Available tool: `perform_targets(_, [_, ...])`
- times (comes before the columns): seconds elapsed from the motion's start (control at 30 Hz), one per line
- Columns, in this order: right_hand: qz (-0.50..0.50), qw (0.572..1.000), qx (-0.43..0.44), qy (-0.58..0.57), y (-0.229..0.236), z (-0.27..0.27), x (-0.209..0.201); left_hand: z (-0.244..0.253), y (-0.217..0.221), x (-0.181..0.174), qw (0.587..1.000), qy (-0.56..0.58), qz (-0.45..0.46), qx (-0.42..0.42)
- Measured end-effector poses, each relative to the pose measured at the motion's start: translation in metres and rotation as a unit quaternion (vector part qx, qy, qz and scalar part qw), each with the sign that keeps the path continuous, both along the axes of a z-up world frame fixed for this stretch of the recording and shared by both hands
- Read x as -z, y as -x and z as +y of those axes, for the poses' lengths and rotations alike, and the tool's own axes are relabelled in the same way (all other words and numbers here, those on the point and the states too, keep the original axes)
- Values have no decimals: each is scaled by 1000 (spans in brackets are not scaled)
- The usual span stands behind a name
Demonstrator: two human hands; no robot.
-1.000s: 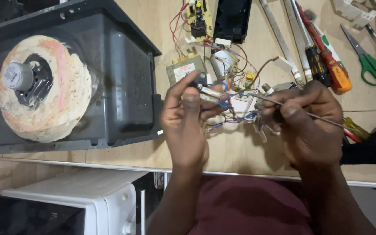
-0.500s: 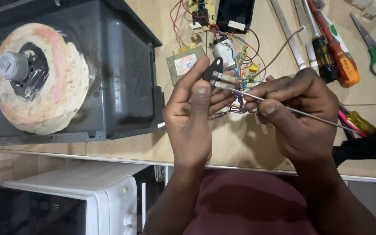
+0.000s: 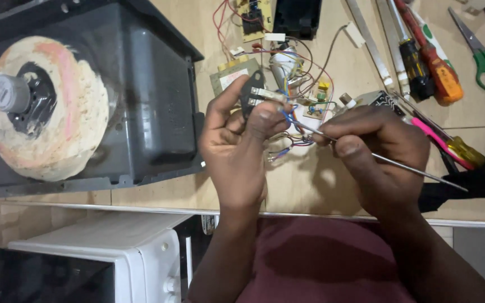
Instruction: Disassembling and inspecting internal microwave components including the magnetron, transformer, and wiring.
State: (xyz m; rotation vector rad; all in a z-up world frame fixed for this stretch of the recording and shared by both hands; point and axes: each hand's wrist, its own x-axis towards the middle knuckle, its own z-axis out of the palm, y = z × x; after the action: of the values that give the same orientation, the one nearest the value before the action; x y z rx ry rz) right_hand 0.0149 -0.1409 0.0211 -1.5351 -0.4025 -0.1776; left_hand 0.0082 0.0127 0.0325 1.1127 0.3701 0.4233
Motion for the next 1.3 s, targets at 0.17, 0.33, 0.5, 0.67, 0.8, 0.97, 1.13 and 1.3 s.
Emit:
perform_targets(0.17, [-35,999,3,21,-3,5,-2,-2,0,0,999,4,-17,-28])
perform_targets(0.33, [-145,962,74,221,-12,18,0,-14,16,-20,982,-185,32,-33])
perform_targets(0.5, [-157,971,98,154,-23,24,3,-10,38,-35,787,-613,10,62])
perform_targets(0.67, [-15,999,28,28,-25,22,0,53,39,12,536,-812,-231,-14])
perform_targets(0.8, [-8,1000,-18,15,-29,16,4,58,3,-4,692,-678,-166,185])
perform_targets(0.97, [115,978,-152,87,-38,10,-4,38,-9,-15,865,-330,-151,347])
perform_targets(1.13, [233,951,-201,0,-40,5,-14,17,-26,-9,954,-162,-88,238])
perform_targets(1.3, [209,961,-181,0,-35,3,-16,22,-30,-1,983,42,-13,178])
